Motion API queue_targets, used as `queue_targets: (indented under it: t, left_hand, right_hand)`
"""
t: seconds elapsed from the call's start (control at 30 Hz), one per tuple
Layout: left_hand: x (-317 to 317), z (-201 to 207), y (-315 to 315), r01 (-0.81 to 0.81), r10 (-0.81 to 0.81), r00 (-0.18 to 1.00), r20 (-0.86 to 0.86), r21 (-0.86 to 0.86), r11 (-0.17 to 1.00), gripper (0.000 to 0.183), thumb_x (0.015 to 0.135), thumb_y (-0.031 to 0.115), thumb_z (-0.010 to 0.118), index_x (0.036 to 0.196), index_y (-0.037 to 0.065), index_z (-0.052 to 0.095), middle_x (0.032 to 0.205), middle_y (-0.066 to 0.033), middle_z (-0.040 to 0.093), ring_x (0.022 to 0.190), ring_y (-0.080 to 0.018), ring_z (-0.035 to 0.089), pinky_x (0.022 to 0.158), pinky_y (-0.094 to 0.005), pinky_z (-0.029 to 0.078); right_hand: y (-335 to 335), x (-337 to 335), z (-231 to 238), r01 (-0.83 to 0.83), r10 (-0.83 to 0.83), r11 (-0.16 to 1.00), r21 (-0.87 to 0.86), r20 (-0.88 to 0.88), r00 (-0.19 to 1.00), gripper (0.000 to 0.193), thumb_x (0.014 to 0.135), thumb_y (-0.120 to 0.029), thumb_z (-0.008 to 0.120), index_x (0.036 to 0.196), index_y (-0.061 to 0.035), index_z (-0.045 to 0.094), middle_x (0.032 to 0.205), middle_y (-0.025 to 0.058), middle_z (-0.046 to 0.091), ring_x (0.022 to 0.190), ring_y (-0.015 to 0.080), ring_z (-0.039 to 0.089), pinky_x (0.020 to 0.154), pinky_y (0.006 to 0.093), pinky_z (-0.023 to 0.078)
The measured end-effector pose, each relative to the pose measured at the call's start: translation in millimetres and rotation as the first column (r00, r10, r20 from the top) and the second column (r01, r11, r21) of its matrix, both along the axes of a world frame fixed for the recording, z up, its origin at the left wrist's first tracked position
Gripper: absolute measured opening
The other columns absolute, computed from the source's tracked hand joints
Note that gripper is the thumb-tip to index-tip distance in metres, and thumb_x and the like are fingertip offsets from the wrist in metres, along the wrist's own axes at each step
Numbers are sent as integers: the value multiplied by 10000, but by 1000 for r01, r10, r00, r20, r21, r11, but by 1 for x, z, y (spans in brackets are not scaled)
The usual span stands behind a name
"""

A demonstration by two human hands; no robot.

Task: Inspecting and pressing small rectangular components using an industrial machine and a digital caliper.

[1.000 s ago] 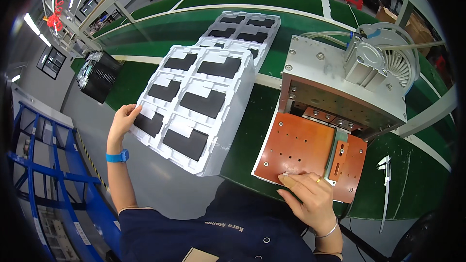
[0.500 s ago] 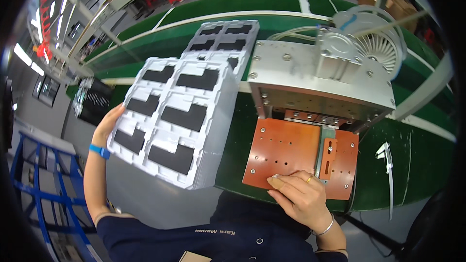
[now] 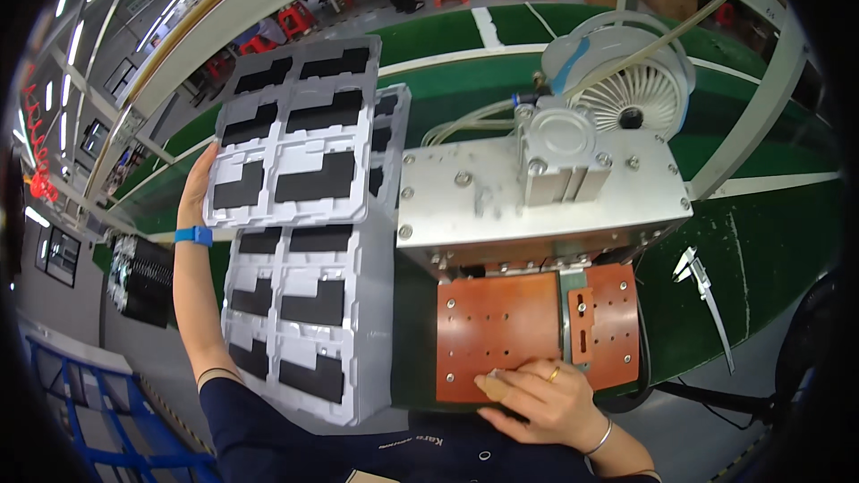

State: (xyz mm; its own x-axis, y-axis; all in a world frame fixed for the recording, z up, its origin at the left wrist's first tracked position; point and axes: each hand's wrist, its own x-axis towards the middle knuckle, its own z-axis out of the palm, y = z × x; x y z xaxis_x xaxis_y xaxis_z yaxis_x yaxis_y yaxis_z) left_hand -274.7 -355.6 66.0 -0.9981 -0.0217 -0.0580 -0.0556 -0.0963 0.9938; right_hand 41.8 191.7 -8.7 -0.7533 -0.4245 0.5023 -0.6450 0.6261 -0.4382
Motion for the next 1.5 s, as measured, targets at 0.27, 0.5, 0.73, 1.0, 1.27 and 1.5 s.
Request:
queue_targets:
  t: [0.27, 0.5, 0.73, 1.0, 1.27, 1.5]
  left_hand:
    - [-96, -68, -6, -5, 4, 995, 104, 15, 1000, 434, 1014, 283, 636, 1346, 11, 573, 1131, -90, 704, 926, -170, 699, 800, -313, 579]
    - [-100, -97, 9, -1, 36, 993, 110, -302, 953, 441, 1012, 315, 647, 1322, 7, 591, 1108, -40, 694, 952, -114, 649, 819, -268, 540]
    - [-101, -111, -47, -22, 219, 972, 83, -899, 437, 469, 926, 437, 695, 1240, 90, 675, 1105, -105, 688, 905, -247, 654, 819, -338, 551]
    - [46, -25, 85, -358, -375, 838, -397, -918, 170, 318, 907, 253, 708, 712, 6, 663, 696, -164, 612, 700, -365, 585, 623, -458, 452]
    - [105, -62, 60, -347, -347, 859, -375, -927, 143, 402, 829, 373, 778, 753, 32, 579, 756, -102, 582, 795, -317, 534, 702, -425, 444]
    - [109, -56, 43, -395, -214, 874, -437, -893, 215, 530, 859, 444, 751, 606, -13, 659, 592, -144, 547, 606, -294, 533, 580, -432, 408]
  right_hand:
    - [3, 0, 1, 3, -3, 1000, 23, 21, 1000, 322, 769, -344, 823, 1038, -173, 775, 914, -41, 722, 761, 115, 643, 643, 237, 504]
    - [4, -3, 5, -56, 56, 998, 4, 38, 998, 304, 771, -333, 813, 987, -124, 770, 939, 10, 736, 755, 162, 651, 632, 266, 491]
    - [7, -3, 1, -69, 69, 998, -6, 38, 997, 299, 767, -402, 809, 946, -164, 782, 908, -35, 739, 728, 122, 641, 598, 242, 473]
    - [5, 5, -4, -48, 48, 998, -46, 7, 999, 320, 737, -378, 806, 947, -138, 777, 868, -17, 735, 732, 141, 660, 600, 256, 480]
    - [2, 4, 0, -64, 63, 998, -15, -63, 996, 335, 739, -290, 821, 1032, -132, 778, 868, -24, 718, 752, 132, 650, 647, 251, 522]
    - [31, 26, 1, 30, -51, 974, -223, -92, 994, 336, 708, -148, 835, 1029, -77, 766, 834, 30, 734, 712, 174, 670, 652, 279, 538]
